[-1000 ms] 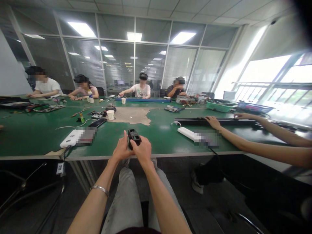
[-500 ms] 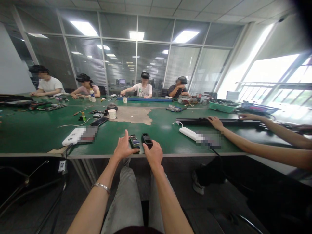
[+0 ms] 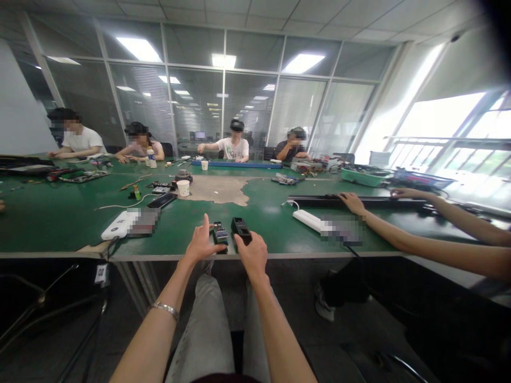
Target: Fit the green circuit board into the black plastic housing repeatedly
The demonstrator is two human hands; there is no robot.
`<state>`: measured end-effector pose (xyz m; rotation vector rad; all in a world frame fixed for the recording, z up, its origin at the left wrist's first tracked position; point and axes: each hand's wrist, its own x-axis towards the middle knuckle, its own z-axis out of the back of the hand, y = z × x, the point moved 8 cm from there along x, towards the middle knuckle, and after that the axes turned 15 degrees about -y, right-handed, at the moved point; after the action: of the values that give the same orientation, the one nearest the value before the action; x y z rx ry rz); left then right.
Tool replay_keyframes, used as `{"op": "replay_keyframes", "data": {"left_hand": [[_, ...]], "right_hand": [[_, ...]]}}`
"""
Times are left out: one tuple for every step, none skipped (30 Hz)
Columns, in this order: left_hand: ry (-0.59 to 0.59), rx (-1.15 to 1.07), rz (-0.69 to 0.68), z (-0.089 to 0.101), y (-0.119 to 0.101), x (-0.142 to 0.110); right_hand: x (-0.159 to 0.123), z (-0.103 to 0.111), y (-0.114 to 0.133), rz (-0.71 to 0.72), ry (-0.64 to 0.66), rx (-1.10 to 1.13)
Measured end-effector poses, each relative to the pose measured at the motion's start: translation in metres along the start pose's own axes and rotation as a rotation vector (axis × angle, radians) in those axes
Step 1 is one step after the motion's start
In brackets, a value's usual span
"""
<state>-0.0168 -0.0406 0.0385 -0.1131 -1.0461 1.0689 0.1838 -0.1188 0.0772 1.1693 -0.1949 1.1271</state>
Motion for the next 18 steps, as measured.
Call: {"op": "replay_keyframes", "data": {"left_hand": [[0.002,0.004,-0.01,0.0,0.0,0.0],[0.005,0.006,-0.019,0.0,-0.001,-0.001],[0.005,0.007,-0.026,-0.001,-0.001,-0.001],[0.003,0.009,-0.03,-0.001,-0.001,-0.001],[0.0,0.013,-0.034,0.0,-0.001,-0.001],[-0.002,0.017,-0.039,0.0,-0.001,-0.002],[-0.003,0.022,-0.046,0.0,-0.002,-0.002],[-0.004,0.026,-0.053,0.0,-0.003,-0.002],[-0.005,0.029,-0.059,0.0,-0.003,-0.002],[-0.006,0.03,-0.063,0.0,-0.004,-0.002],[-0.007,0.032,-0.066,0.001,-0.005,-0.002],[-0.009,0.036,-0.067,0.001,-0.005,-0.002],[-0.013,0.041,-0.066,0.001,-0.005,-0.002],[-0.015,0.049,-0.065,0.001,-0.005,-0.002],[-0.017,0.055,-0.064,0.001,-0.005,-0.003],[-0.02,0.059,-0.063,0.001,-0.004,-0.003],[-0.022,0.059,-0.059,0.001,-0.004,-0.004],[-0.024,0.056,-0.053,0.001,-0.003,-0.004]], "right_hand": [[0.001,0.001,0.005,0.009,-0.005,0.023],[0.003,0.001,0.011,0.02,-0.007,0.045],[0.003,0.0,0.017,0.031,-0.006,0.065],[0.004,-0.001,0.023,0.041,-0.003,0.081],[0.004,-0.003,0.029,0.048,0.001,0.092],[0.003,-0.005,0.035,0.053,0.006,0.099],[0.003,-0.007,0.04,0.056,0.011,0.101],[0.001,-0.009,0.044,0.057,0.016,0.099],[0.0,-0.011,0.047,0.057,0.02,0.094],[-0.001,-0.013,0.05,0.056,0.025,0.086],[-0.002,-0.014,0.052,0.056,0.031,0.076],[-0.003,-0.016,0.053,0.056,0.038,0.066],[-0.003,-0.017,0.055,0.058,0.046,0.054],[-0.003,-0.018,0.056,0.06,0.053,0.041],[-0.002,-0.019,0.058,0.063,0.061,0.027],[-0.001,-0.02,0.059,0.067,0.069,0.013],[0.0,-0.021,0.061,0.07,0.079,-0.002],[0.001,-0.023,0.062,0.074,0.09,-0.017]]}}
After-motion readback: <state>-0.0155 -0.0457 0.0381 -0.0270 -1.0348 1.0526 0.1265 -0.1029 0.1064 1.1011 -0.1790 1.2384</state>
